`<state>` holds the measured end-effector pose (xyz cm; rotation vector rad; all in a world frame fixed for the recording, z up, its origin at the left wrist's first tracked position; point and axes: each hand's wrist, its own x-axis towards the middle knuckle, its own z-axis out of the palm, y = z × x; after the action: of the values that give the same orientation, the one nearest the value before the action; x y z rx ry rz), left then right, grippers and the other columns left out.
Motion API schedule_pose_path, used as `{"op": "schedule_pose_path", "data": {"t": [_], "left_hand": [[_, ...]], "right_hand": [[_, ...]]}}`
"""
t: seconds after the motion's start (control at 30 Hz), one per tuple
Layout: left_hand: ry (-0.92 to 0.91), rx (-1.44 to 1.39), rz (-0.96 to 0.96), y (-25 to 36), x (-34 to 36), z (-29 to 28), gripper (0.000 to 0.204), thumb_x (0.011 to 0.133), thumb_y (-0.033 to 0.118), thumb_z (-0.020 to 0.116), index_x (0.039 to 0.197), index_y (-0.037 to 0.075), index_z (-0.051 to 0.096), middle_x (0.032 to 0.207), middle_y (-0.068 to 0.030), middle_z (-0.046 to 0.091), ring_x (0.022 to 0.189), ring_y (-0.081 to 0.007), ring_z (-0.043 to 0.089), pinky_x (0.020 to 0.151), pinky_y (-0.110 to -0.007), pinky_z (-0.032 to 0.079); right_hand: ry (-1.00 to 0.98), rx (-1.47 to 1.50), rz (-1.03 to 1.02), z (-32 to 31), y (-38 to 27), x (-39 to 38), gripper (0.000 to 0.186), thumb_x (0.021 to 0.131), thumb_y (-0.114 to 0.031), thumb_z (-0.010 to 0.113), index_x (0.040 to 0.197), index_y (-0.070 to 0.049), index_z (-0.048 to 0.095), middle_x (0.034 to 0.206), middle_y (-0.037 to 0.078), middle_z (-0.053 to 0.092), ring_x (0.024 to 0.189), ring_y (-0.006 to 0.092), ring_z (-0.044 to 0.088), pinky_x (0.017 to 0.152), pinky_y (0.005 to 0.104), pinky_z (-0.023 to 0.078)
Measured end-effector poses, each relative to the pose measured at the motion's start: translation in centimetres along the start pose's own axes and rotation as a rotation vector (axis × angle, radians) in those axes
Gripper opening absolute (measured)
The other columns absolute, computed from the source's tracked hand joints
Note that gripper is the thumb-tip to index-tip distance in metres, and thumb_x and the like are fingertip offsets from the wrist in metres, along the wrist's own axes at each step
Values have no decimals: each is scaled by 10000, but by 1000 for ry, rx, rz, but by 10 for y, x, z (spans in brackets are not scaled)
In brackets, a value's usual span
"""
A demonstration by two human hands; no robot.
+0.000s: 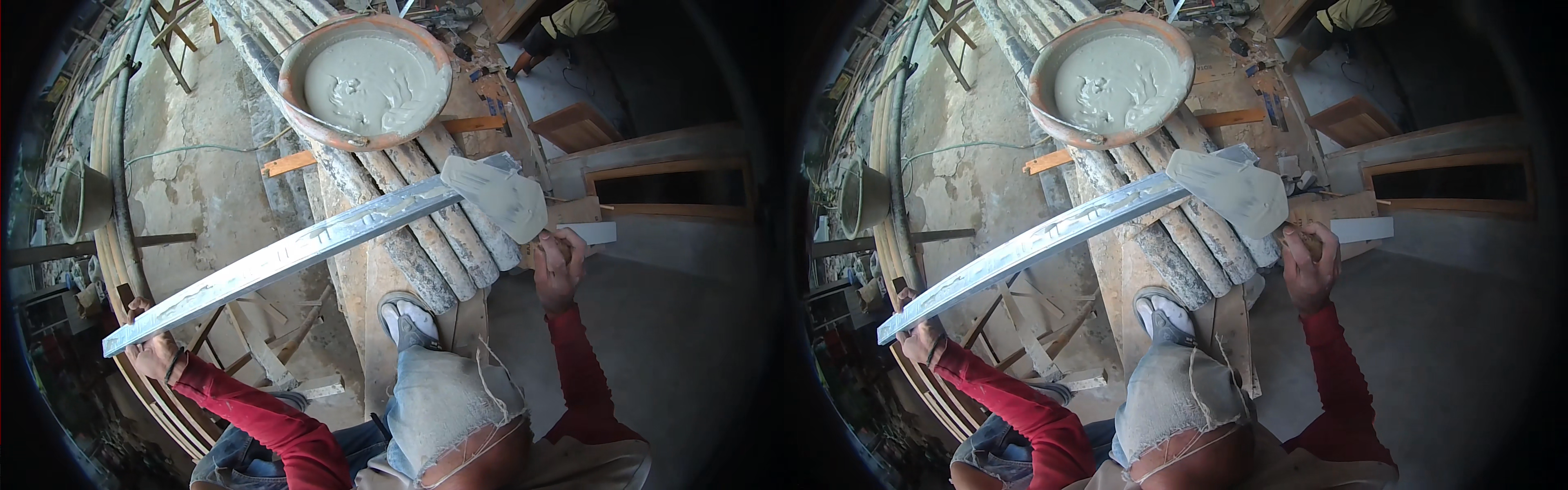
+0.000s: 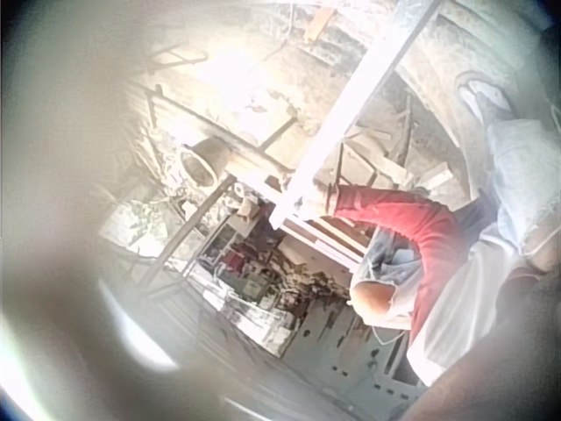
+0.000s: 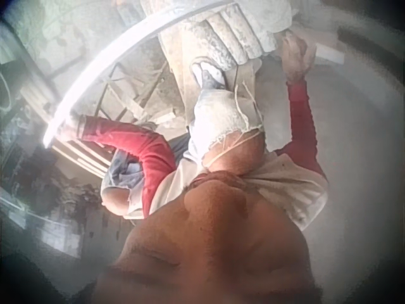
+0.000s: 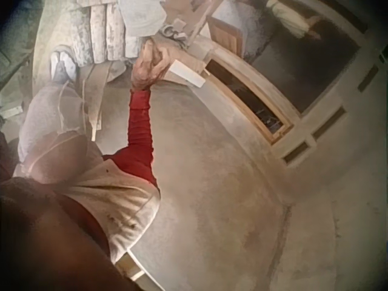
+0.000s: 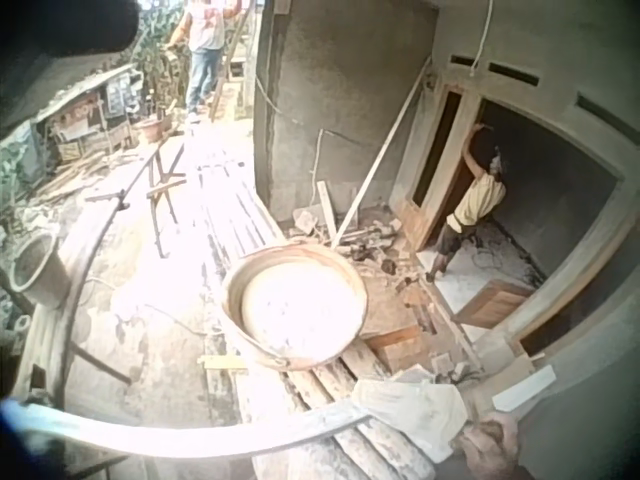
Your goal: The person mixes mortar in a bucket with a trowel, spreads the mortar along a metal strip using the trowel, and presses the metal strip against an overhead concrete edge by hand.
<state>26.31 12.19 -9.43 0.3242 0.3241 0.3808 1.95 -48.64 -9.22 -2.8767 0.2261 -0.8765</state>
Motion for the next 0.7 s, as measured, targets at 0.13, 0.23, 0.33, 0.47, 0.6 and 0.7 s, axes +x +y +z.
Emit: {"op": "schedule_pose_path", "data": {"t": [0.13,0.23,0.33,0.47,0.6,0.7], "left_hand": [[35,97,42,33,-1,5,357,911,153,394,1126,-131,383,1029,-249,417,1020,-418,458,943,-610,411],[-21,-78,54,68,13,-14,320,898,144,391,1099,-106,396,1082,-243,408,1108,-443,423,1024,-659,337],[-222,-188,78,122,-11,22,323,901,181,423,1099,-68,371,1035,-188,391,1145,-441,397,1039,-673,305],[-118,-221,180,122,-21,58,240,932,194,431,1004,-35,434,938,-192,418,991,-376,450,995,-643,361],[-145,-168,398,124,-19,81,203,950,172,400,970,-22,458,815,-162,416,805,-295,460,923,-600,428],[-187,-273,415,120,-18,105,245,967,213,380,965,-19,459,787,-146,428,746,-265,464,891,-580,447]], "right_hand": [[-25,-65,-48,-3,12,-10,443,703,47,726,1080,-161,623,1040,116,544,917,308,585,736,413,502],[1,-56,-12,-11,37,-15,418,711,46,719,1076,-142,641,1048,127,546,922,317,586,739,424,500],[101,125,75,-10,3,55,414,721,53,708,1091,-126,657,1042,122,560,927,299,590,758,422,501],[-111,-46,-48,-27,-38,168,346,747,-45,716,1081,-117,664,1019,67,592,931,250,599,783,382,483],[-396,-185,-210,-18,-58,231,286,772,-126,679,1057,-111,660,1033,48,606,965,238,590,848,383,446],[-370,-178,-322,16,-58,242,277,801,-71,590,1073,-96,636,1030,116,598,992,315,569,929,470,404]]}}
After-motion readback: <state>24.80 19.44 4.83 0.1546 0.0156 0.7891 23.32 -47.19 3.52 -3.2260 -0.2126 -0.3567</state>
